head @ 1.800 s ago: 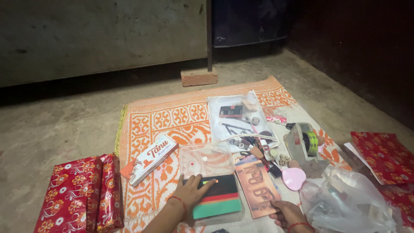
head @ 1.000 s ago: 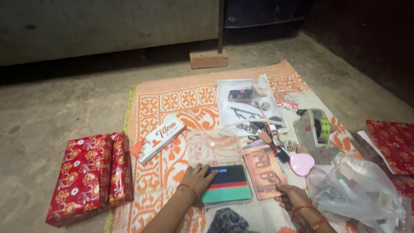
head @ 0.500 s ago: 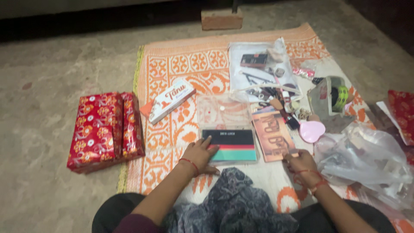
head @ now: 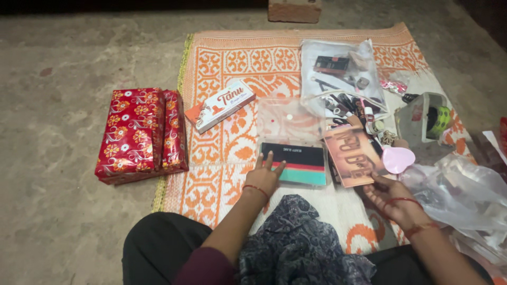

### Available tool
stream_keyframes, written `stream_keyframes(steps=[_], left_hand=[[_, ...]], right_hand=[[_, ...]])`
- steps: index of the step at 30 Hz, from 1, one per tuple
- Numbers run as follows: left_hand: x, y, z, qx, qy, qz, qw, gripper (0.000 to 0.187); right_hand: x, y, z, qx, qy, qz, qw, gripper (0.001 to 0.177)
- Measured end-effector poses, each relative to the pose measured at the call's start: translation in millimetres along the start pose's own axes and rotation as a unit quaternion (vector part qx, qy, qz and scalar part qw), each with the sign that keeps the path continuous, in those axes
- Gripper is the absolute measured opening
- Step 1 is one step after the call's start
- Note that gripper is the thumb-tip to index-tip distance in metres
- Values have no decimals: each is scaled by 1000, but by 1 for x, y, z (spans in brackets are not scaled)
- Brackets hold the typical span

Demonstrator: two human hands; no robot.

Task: The person wraps a rectangular box with red floral wrapping paper. They fold the paper around the box, smooth the edges, and secure the folds with tape. The wrapped gift is then placed with other wrapped items.

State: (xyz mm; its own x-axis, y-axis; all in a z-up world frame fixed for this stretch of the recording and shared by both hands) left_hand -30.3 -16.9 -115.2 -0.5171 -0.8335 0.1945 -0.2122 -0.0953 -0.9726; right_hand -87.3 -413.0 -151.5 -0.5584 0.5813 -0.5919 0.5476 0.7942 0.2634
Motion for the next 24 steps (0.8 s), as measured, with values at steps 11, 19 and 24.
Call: stream_keyframes(steps=[11,19,24], left_hand=[[3,-38,-12,19,-34,-78,996,117],[-12,-80,-40,167,-10,-289,943,136],[-13,-71,-40,168,-30,-287,943,122]], right_hand=[[-20,72,-71,-38,-93,-55,993,19],[7,155,-73,-136,-74,-122,980,36],[14,158,-35,-133,-34,-142,980,38]])
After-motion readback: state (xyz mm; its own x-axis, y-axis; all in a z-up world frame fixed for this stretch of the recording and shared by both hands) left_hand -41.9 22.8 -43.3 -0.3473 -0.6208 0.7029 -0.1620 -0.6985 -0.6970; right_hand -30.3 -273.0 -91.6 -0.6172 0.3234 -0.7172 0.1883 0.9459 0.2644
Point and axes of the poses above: each hand's wrist, its own z-axis towards the middle knuckle, its own y-axis out of the palm, x = y × z, the point moved 3 cm from there along z, towards the middle knuckle, and after that the axes turned 8 degrees about y, right-handed, at the moved point
